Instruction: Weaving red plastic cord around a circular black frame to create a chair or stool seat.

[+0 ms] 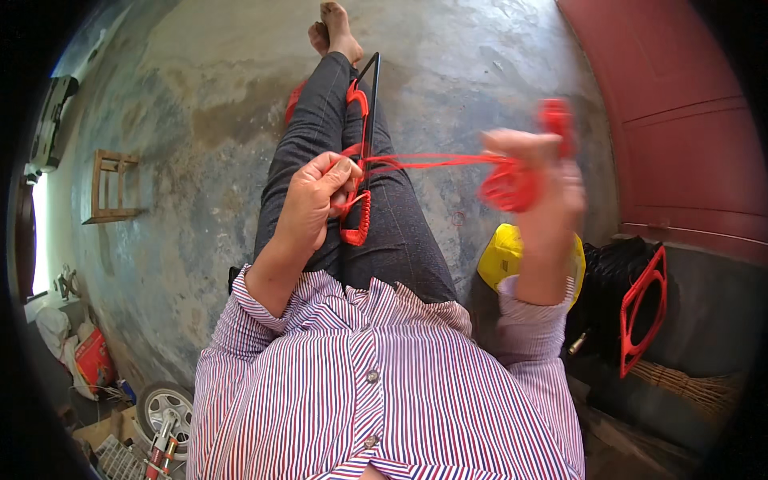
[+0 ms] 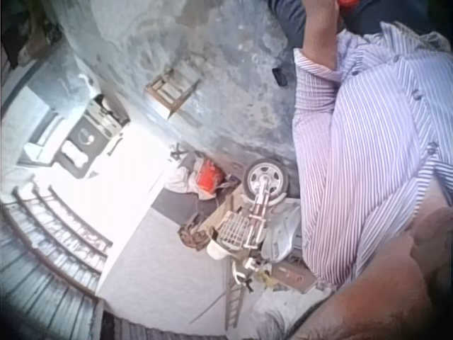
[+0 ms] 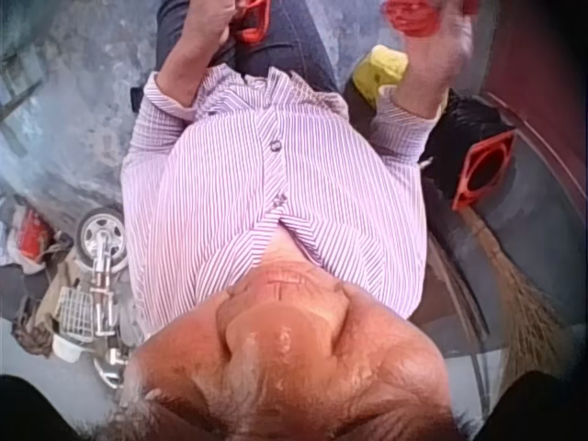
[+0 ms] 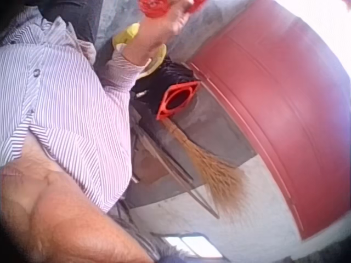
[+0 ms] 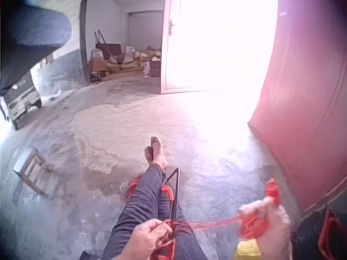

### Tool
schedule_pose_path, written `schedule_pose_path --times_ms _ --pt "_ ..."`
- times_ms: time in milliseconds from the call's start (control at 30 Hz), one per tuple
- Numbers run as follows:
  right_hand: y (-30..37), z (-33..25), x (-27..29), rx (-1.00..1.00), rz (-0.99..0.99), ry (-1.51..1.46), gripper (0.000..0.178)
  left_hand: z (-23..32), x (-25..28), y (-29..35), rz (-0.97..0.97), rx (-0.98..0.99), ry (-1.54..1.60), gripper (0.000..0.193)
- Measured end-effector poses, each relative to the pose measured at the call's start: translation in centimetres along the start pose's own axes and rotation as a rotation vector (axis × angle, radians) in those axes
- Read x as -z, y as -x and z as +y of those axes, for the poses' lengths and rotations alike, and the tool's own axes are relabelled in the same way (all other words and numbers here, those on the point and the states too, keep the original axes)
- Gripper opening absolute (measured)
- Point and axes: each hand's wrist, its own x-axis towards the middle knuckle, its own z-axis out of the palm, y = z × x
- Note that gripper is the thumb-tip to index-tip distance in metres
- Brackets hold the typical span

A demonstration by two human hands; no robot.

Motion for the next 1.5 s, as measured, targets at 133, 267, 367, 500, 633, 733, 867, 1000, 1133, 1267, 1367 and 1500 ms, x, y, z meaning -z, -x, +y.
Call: schedule_pose_path --times_ms 133,267,367,500,633,733,867,1000,1133,1267,1367,1500 --pt "-1.5 -4.3 7.7 -0.020 -0.017 -0.621 0.025 -1.5 1.1 -0.2 0.021 0.137 -0.028 0.014" --pt "-1.3 -0.6 7.7 -0.030 0.015 -0.548 0.027 -1.8 0.7 -0.5 0.029 0.150 -0.085 0.013" --pt "0.2 6.0 3.1 -0.408 0.067 -0.355 0.023 -1.7 1.0 -0.4 0.047 0.171 -0.065 0.011" --pt "3.0 10.0 -4.9 -0.579 -0.126 0.050 0.024 -2.7 1.7 -0.6 0.039 0.218 0.025 0.013" --pt "2.8 9.0 -4.0 -0.563 -0.330 0.093 0.017 -2.9 1.9 -1.0 -0.041 0.370 0.178 0.021" --pt "2.4 5.3 -2.7 -0.511 -0.264 0.020 0.017 -2.9 2.0 -1.7 -0.057 0.474 0.261 0.026" --pt "4.4 3.6 -2.1 -0.483 -0.305 0.140 0.017 -3.7 2.0 -2.2 -0.110 0.497 0.265 0.027" --pt "4.6 6.0 1.6 -0.422 -0.249 -0.018 0.012 -2.9 1.5 -1.7 -0.111 0.465 0.265 0.027" --pt "2.9 7.5 1.9 -0.635 -0.003 0.016 0.019 -3.1 1.3 -1.1 0.004 0.284 0.095 0.022" --pt "3.8 7.8 -0.8 -0.671 -0.307 -0.272 0.041 -2.5 0.5 0.5 0.052 -0.400 -0.651 0.018" --pt "5.3 7.7 -4.5 -0.798 -0.451 -0.387 0.047 -0.7 -1.5 1.8 -0.267 -0.613 -0.767 0.023" --pt "4.5 7.9 -6.0 -0.732 -0.634 -0.411 0.042 1.3 -1.1 2.1 -0.367 -0.088 0.213 0.023"
